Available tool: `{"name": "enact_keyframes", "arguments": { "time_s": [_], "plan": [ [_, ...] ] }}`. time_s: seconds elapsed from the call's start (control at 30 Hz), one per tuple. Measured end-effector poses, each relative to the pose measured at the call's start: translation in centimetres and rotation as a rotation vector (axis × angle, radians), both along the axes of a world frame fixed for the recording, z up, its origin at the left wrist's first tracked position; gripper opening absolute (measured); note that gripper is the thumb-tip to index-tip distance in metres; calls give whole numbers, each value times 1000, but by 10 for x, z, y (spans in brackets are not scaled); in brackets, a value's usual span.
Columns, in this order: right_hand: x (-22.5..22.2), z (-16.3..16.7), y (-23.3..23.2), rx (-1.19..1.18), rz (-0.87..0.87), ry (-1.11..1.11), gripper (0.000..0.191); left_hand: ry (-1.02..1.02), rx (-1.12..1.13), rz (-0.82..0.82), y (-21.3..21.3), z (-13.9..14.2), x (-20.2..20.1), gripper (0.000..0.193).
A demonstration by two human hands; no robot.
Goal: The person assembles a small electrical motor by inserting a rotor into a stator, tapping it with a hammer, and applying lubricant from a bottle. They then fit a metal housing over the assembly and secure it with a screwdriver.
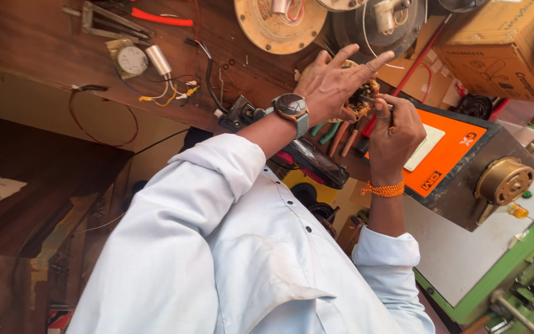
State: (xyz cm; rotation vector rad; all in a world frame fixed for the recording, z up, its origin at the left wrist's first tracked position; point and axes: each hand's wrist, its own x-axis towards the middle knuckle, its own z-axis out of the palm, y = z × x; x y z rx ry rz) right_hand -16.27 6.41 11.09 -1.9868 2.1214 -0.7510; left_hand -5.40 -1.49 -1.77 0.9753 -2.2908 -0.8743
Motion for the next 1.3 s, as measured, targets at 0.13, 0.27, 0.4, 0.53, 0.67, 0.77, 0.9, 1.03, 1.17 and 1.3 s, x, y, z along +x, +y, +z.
{"name": "enact_keyframes", "arguments": {
  "time_s": [0.13,0.27,0.4,0.53,0.67,0.77,0.9,1.03,1.17,1.3],
  "plan": [
    [9,20,-5,-22,-41,16,28,68,-25,9,-5,8,8,145],
    [-15,73,11,-14,-161,-20,25,-216,201,-141,-13,29,13,124],
    [-51,102,47,-200,-390,-519,35,212,-40,-80,-17,55,34,118],
    [-69,76,76,-264,-641,-1264,32,545,402,-161,-4,91,66,77],
    [-66,41,100,-125,-698,-1744,30,673,731,-320,8,124,85,42],
    [-59,27,112,-109,-667,-1873,30,635,762,-253,14,138,85,38],
    [-53,26,119,-145,-673,-1869,32,585,371,-220,22,145,78,40],
    [-48,34,118,-194,-660,-1822,33,600,292,-184,29,149,72,41],
    [-41,44,119,-222,-638,-1795,34,600,247,-143,30,153,71,37],
    [-33,54,120,-233,-616,-1766,33,562,174,-157,26,156,72,33]
  ]
}}
